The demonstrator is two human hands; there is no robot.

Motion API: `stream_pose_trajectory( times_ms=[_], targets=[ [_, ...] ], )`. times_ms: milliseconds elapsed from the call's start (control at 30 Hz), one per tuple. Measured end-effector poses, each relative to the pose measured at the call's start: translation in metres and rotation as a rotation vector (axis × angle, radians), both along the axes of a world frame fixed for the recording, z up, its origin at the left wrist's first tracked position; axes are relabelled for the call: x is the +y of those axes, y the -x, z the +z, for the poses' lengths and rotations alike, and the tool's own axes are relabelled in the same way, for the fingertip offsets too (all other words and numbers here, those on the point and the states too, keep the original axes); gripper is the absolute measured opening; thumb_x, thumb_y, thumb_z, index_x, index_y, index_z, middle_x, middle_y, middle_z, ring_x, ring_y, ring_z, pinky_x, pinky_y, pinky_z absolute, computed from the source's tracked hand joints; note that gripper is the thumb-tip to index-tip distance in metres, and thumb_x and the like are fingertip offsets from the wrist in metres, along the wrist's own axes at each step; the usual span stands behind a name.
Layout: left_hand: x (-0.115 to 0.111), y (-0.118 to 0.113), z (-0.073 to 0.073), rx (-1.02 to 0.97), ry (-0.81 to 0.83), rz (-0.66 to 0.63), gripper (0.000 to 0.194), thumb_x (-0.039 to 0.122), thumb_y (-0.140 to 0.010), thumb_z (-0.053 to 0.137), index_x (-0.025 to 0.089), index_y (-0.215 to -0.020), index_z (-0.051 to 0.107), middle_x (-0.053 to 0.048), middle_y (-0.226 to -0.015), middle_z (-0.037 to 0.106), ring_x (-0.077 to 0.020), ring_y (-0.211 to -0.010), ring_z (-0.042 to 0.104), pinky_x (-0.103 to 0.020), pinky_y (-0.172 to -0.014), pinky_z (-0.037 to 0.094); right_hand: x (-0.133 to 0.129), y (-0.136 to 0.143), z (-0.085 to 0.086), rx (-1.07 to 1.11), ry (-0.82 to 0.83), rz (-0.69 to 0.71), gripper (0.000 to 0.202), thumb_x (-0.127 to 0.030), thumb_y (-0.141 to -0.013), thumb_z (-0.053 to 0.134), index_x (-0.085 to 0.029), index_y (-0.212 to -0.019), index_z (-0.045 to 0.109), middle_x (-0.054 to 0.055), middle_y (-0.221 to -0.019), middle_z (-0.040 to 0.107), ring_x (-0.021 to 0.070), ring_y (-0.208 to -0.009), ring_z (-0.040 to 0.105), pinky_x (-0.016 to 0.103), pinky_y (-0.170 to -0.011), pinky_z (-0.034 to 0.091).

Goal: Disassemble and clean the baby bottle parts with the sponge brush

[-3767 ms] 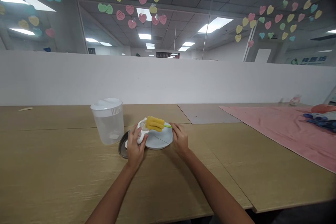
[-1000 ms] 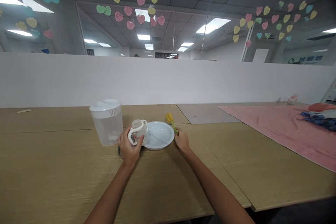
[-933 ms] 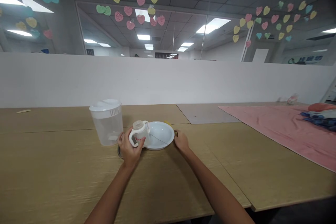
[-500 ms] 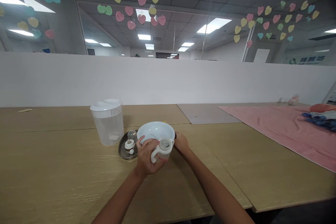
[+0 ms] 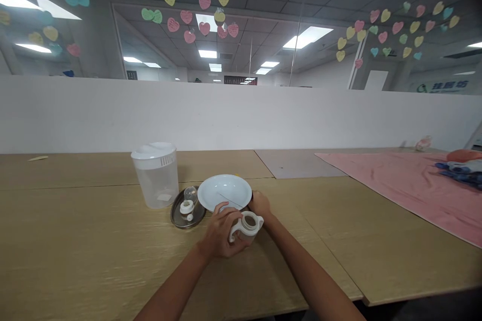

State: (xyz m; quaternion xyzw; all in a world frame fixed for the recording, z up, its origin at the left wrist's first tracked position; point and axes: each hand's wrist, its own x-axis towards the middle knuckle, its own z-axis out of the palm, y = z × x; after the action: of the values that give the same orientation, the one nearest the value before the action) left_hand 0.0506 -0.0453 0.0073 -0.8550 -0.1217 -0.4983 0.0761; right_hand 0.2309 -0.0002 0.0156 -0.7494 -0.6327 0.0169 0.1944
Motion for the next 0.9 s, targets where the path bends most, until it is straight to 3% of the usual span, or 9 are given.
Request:
stream_pose_trajectory(
  times_ms=[267, 467, 600, 700, 800, 900],
  targets=[
    [0.001, 0.002, 0.000, 0.042, 0.132, 0.031, 0.051, 0.044, -0.067, 0.061, 0.019, -0.107, 0.044, -0.008, -0.092, 0.064, -0.0234, -0.086, 0.061, -0.050, -0.097, 0.034, -0.004, 0.001, 0.002, -0.010, -0.017, -0.031, 0.026, -0.027, -0.081, 0.049, -0.015, -0.089, 0.069, 0.016, -0.095, 0.067, 0.0220, -0.085, 0.064, 0.026, -0.065, 0.041],
    [0.002, 0.003, 0.001, 0.037, 0.150, 0.062, 0.049, 0.042, -0.066, 0.062, 0.018, -0.105, 0.046, -0.008, -0.091, 0.065, -0.0242, -0.087, 0.061, -0.049, -0.097, 0.033, -0.005, 0.000, 0.000, 0.138, -0.110, -0.074, 0.038, -0.029, -0.082, 0.046, -0.018, -0.117, 0.056, 0.012, -0.113, 0.060, 0.0204, -0.094, 0.060, 0.026, -0.074, 0.041],
    [0.001, 0.004, 0.002, 0.054, 0.178, 0.095, 0.050, 0.042, -0.066, 0.059, 0.018, -0.108, 0.047, -0.009, -0.096, 0.065, -0.0252, -0.091, 0.061, -0.050, -0.099, 0.032, 0.001, -0.002, -0.006, 0.236, -0.163, -0.088, 0.045, -0.026, -0.081, 0.046, -0.015, -0.124, 0.049, 0.013, -0.119, 0.057, 0.0211, -0.100, 0.058, 0.026, -0.080, 0.041],
    [0.003, 0.004, 0.002, 0.076, 0.186, 0.104, 0.056, 0.042, -0.065, 0.058, 0.017, -0.114, 0.047, -0.011, -0.101, 0.064, -0.0267, -0.096, 0.060, -0.050, -0.100, 0.031, 0.006, -0.005, -0.010, 0.328, -0.232, -0.121, 0.044, -0.019, -0.082, 0.040, -0.012, -0.124, 0.049, 0.012, -0.117, 0.058, 0.0198, -0.103, 0.057, 0.025, -0.083, 0.040],
    [0.008, 0.009, 0.005, 0.055, 0.157, 0.102, 0.060, 0.049, -0.068, 0.056, 0.016, -0.117, 0.047, -0.011, -0.105, 0.064, -0.0263, -0.099, 0.058, -0.048, -0.100, 0.031, 0.010, -0.011, -0.010, 0.444, -0.348, -0.163, 0.041, -0.022, -0.085, 0.032, -0.010, -0.120, 0.051, 0.013, -0.110, 0.062, 0.0202, -0.101, 0.057, 0.027, -0.083, 0.041],
    [0.018, 0.022, 0.007, -0.088, 0.175, 0.234, 0.043, 0.046, -0.078, 0.049, 0.017, -0.110, 0.052, -0.010, -0.105, 0.064, -0.0238, -0.099, 0.057, -0.043, -0.096, 0.035, 0.011, -0.013, -0.004, 0.559, -0.481, -0.166, 0.043, -0.030, -0.088, 0.028, -0.010, -0.116, 0.053, 0.013, -0.105, 0.063, 0.0212, -0.095, 0.058, 0.028, -0.081, 0.041]
  ],
)
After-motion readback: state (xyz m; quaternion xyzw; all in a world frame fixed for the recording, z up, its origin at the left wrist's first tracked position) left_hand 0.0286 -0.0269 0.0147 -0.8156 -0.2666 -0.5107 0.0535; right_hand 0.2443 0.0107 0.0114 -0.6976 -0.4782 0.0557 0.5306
